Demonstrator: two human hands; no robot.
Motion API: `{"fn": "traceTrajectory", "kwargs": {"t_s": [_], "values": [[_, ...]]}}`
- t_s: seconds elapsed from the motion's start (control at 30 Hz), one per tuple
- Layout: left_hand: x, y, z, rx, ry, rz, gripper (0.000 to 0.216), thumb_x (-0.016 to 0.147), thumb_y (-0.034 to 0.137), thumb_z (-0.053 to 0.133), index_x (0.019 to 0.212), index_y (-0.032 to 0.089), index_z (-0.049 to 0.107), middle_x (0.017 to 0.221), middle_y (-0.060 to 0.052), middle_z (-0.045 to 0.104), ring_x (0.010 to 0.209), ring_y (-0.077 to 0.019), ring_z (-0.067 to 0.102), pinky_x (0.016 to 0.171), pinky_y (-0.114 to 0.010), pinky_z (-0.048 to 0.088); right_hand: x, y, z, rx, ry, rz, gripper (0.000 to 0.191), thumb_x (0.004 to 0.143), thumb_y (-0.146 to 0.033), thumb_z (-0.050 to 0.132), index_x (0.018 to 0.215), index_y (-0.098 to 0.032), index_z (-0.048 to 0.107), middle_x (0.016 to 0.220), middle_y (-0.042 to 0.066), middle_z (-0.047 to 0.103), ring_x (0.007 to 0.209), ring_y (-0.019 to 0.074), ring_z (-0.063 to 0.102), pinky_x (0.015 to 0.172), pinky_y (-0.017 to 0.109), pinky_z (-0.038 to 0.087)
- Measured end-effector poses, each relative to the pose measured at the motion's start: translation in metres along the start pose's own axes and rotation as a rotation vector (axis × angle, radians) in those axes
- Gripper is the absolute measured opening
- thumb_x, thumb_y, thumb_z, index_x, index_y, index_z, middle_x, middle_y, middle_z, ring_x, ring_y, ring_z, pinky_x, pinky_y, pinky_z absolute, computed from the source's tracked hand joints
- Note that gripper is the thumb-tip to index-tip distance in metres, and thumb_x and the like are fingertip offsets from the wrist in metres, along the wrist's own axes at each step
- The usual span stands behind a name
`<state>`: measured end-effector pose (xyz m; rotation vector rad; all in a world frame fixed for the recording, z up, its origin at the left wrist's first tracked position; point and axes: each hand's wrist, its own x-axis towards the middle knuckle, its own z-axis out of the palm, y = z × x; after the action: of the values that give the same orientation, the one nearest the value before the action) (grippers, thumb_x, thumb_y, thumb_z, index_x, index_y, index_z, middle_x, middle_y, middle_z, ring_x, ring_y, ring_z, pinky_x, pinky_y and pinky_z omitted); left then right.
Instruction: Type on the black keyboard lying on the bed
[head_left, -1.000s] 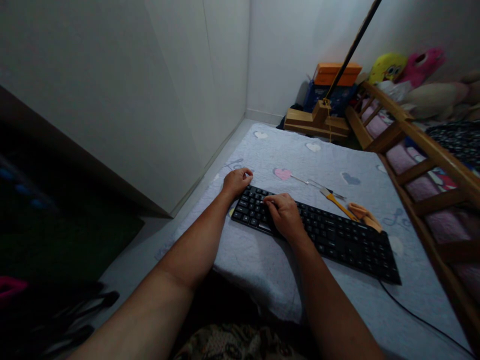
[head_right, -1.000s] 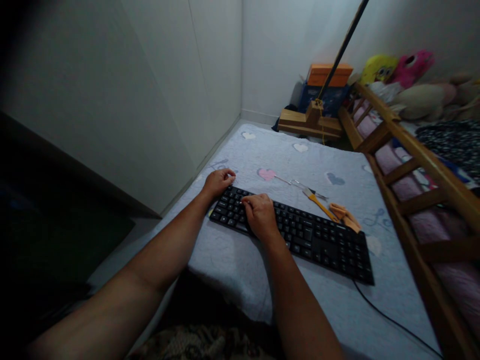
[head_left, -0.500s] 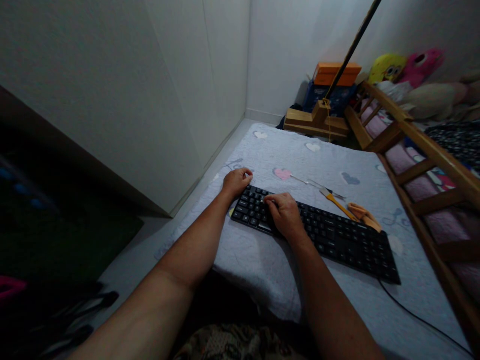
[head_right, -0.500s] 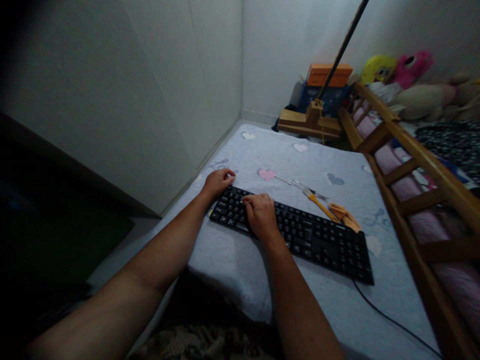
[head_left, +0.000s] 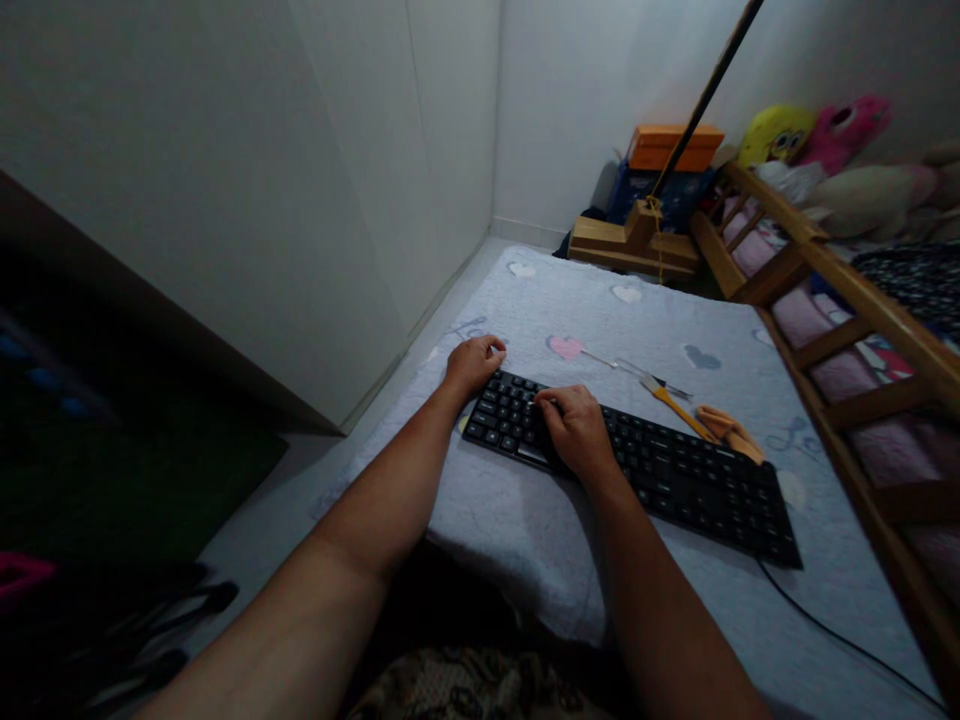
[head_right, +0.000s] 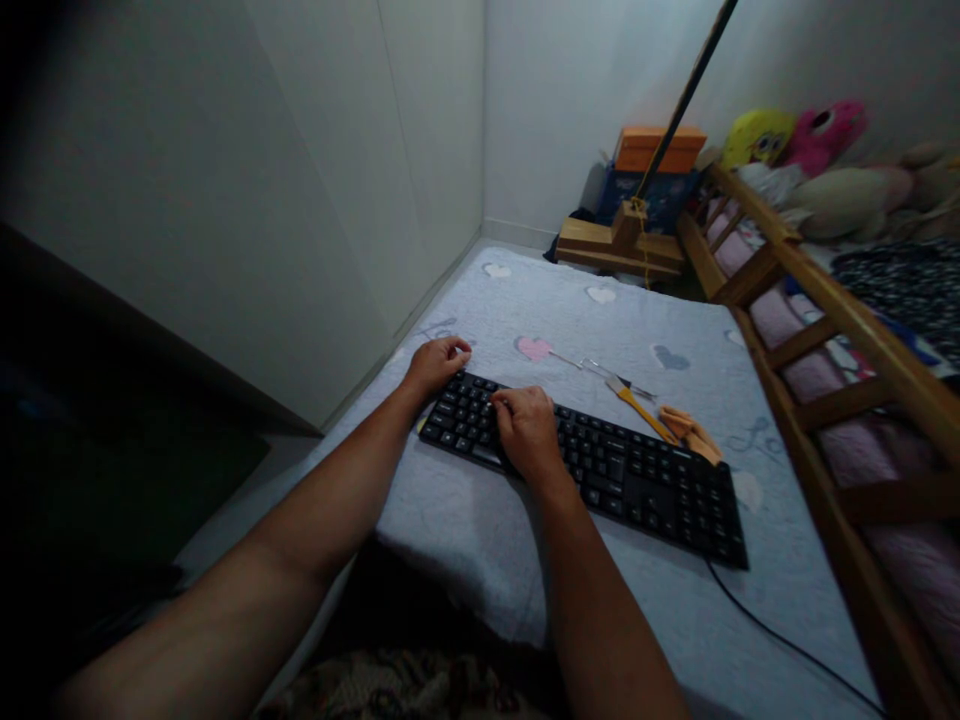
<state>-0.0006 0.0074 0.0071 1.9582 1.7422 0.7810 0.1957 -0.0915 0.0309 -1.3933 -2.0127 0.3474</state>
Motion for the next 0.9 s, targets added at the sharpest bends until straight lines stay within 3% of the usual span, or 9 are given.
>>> {"fn": "traceTrajectory", "kwargs": {"t_s": [0.9], "values": [[0.0003, 0.0005, -0.0006, 0.005, -0.006, 0.001, 0.025, 0.083, 0.032, 0.054, 0.098, 0.02, 0.071, 0.076, -0.001, 0.066, 0.069, -0.0135, 0.057, 0.06, -0.025, 0.036, -0.0022, -0.0031, -0.0033, -0.006, -0.006, -0.022, 0.018, 0.088, -0.018, 0.052, 0.088, -0.022, 0.07, 0.089, 0.006, 0.072, 0.09, 0.0243, 0.058, 0.086, 0.04, 0.043]]}}
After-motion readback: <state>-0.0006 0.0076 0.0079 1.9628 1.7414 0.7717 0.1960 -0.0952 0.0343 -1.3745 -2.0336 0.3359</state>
